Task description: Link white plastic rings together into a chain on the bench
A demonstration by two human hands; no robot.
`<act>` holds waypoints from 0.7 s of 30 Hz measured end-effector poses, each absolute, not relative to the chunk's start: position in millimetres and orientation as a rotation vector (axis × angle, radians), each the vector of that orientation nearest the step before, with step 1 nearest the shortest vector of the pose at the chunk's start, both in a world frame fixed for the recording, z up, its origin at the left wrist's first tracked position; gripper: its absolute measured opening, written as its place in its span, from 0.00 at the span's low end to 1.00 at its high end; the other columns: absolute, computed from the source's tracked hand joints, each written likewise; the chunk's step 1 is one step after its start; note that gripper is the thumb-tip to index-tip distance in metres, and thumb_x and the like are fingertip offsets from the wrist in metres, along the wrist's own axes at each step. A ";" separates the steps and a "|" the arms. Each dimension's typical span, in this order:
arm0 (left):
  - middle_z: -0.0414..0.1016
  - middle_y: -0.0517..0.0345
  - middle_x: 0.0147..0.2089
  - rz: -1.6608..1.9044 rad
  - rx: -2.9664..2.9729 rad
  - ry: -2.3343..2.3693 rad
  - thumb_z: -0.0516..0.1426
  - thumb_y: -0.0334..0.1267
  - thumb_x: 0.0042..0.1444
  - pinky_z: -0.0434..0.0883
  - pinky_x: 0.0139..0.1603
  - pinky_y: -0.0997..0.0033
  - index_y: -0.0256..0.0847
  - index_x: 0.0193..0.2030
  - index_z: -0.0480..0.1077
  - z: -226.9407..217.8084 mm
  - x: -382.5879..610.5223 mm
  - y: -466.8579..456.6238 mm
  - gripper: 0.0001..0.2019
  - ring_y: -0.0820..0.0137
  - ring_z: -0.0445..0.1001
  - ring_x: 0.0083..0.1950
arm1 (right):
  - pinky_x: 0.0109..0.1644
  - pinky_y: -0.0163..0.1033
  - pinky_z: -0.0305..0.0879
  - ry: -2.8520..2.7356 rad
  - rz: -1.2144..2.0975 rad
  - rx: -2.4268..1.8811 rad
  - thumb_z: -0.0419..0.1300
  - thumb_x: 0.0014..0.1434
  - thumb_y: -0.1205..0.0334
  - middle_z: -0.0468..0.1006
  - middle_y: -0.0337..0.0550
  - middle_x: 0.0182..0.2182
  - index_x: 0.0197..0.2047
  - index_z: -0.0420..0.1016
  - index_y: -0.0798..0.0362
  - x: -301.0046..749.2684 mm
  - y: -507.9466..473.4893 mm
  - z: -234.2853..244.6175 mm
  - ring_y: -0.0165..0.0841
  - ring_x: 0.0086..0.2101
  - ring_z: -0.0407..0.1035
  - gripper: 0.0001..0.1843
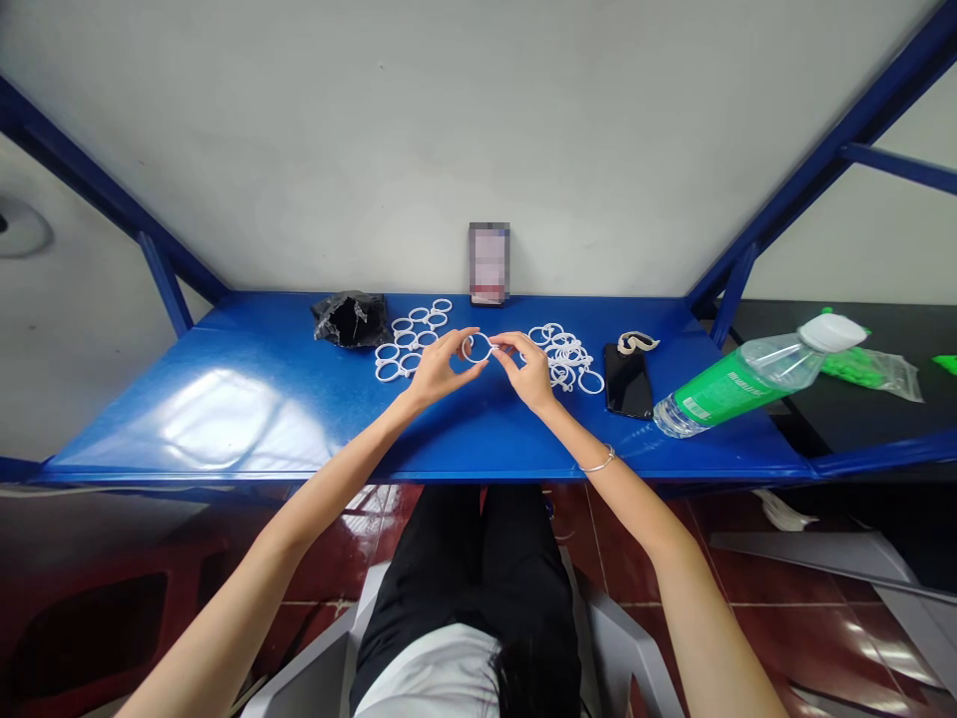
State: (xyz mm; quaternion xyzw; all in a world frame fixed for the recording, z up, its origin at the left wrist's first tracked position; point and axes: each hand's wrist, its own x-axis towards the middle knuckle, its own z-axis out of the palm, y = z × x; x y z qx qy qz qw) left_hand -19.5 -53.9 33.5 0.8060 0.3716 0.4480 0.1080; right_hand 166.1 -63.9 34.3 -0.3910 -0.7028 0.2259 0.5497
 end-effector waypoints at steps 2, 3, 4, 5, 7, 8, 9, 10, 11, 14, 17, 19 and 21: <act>0.72 0.56 0.35 1.307 2.372 1.103 0.58 0.48 0.60 0.69 0.38 0.71 0.39 0.57 0.68 32.9 -19.0 -53.9 0.21 0.70 0.70 0.33 | 0.45 0.45 0.71 -1.657 0.512 -0.920 0.60 0.63 0.48 0.80 0.44 0.40 0.40 0.79 0.47 165.8 -64.6 34.4 0.38 0.38 0.73 0.12; 0.72 0.56 0.35 1.308 2.370 1.102 0.58 0.48 0.60 0.69 0.38 0.71 0.39 0.57 0.68 32.5 -18.6 -54.0 0.21 0.71 0.70 0.33 | 0.45 0.45 0.71 -1.652 0.503 -0.915 0.61 0.63 0.49 0.80 0.44 0.39 0.39 0.79 0.47 165.7 -64.8 34.1 0.38 0.38 0.73 0.12; 0.72 0.56 0.35 1.315 2.363 1.096 0.59 0.48 0.60 0.69 0.37 0.71 0.39 0.56 0.68 32.0 -18.1 -54.1 0.22 0.71 0.70 0.32 | 0.44 0.45 0.70 -1.647 0.495 -0.913 0.61 0.63 0.49 0.80 0.44 0.39 0.39 0.78 0.47 165.7 -64.8 33.6 0.38 0.38 0.73 0.12; 0.72 0.56 0.35 1.325 2.355 1.089 0.59 0.49 0.60 0.68 0.37 0.72 0.38 0.56 0.69 31.6 -17.5 -54.3 0.22 0.71 0.70 0.32 | 0.44 0.45 0.70 -1.643 0.489 -0.914 0.60 0.63 0.49 0.80 0.44 0.38 0.38 0.78 0.47 165.7 -64.6 33.1 0.38 0.38 0.73 0.12; 0.72 0.56 0.34 1.337 2.339 1.084 0.59 0.49 0.60 0.68 0.36 0.72 0.38 0.55 0.69 30.8 -16.3 -54.9 0.22 0.72 0.70 0.31 | 0.43 0.45 0.69 -1.639 0.487 -0.928 0.60 0.64 0.48 0.79 0.44 0.37 0.37 0.77 0.47 165.9 -64.0 31.9 0.38 0.38 0.72 0.13; 0.72 0.56 0.34 1.337 2.333 1.087 0.59 0.50 0.60 0.68 0.35 0.72 0.38 0.55 0.69 30.5 -15.7 -55.4 0.22 0.72 0.69 0.31 | 0.43 0.45 0.69 -1.640 0.489 -0.935 0.60 0.64 0.48 0.79 0.44 0.37 0.37 0.77 0.48 166.2 -63.6 31.3 0.38 0.38 0.72 0.13; 0.72 0.56 0.34 1.334 2.328 1.093 0.59 0.50 0.59 0.67 0.35 0.72 0.39 0.55 0.69 30.2 -15.2 -55.8 0.22 0.72 0.69 0.30 | 0.42 0.45 0.69 -1.642 0.493 -0.938 0.59 0.64 0.47 0.78 0.44 0.36 0.36 0.76 0.48 166.4 -63.2 30.7 0.38 0.37 0.72 0.13; 0.72 0.57 0.34 1.331 2.325 1.097 0.59 0.51 0.59 0.67 0.34 0.73 0.39 0.54 0.69 30.0 -14.8 -56.3 0.22 0.72 0.69 0.30 | 0.42 0.45 0.69 -1.645 0.496 -0.937 0.59 0.64 0.47 0.78 0.44 0.35 0.36 0.76 0.48 166.8 -62.8 30.2 0.38 0.37 0.71 0.14; 0.72 0.57 0.34 1.331 2.322 1.098 0.59 0.51 0.59 0.67 0.34 0.73 0.39 0.54 0.69 29.8 -14.4 -56.7 0.22 0.72 0.69 0.30 | 0.41 0.45 0.69 -1.649 0.497 -0.933 0.59 0.64 0.47 0.77 0.44 0.35 0.36 0.75 0.48 167.1 -62.4 29.8 0.38 0.36 0.71 0.14; 0.72 0.56 0.34 1.334 2.317 1.096 0.59 0.50 0.59 0.67 0.33 0.73 0.38 0.54 0.69 29.2 -13.9 -57.5 0.22 0.72 0.69 0.30 | 0.41 0.45 0.68 -1.663 0.493 -0.922 0.58 0.64 0.47 0.75 0.43 0.33 0.35 0.74 0.48 167.9 -61.5 29.2 0.37 0.35 0.70 0.14; 0.72 0.56 0.34 1.323 2.315 1.097 0.59 0.51 0.59 0.67 0.34 0.73 0.39 0.54 0.69 28.6 -13.8 -57.5 0.22 0.72 0.69 0.30 | 0.40 0.45 0.68 -1.671 0.478 -0.934 0.58 0.64 0.46 0.74 0.43 0.32 0.34 0.73 0.48 167.9 -61.8 30.0 0.37 0.34 0.69 0.15; 0.72 0.57 0.34 1.314 2.310 1.093 0.59 0.52 0.59 0.67 0.33 0.73 0.39 0.54 0.69 28.4 -13.8 -57.3 0.22 0.72 0.69 0.30 | 0.40 0.44 0.67 -1.670 0.462 -0.943 0.58 0.64 0.46 0.73 0.42 0.31 0.33 0.73 0.48 167.4 -62.5 30.8 0.37 0.33 0.69 0.16; 0.72 0.57 0.34 1.312 2.300 1.092 0.59 0.52 0.59 0.67 0.33 0.74 0.39 0.54 0.69 28.6 -14.0 -57.1 0.22 0.72 0.69 0.30 | 0.40 0.44 0.67 -1.668 0.457 -0.948 0.58 0.64 0.46 0.73 0.42 0.31 0.33 0.73 0.48 166.9 -63.2 31.5 0.37 0.33 0.69 0.16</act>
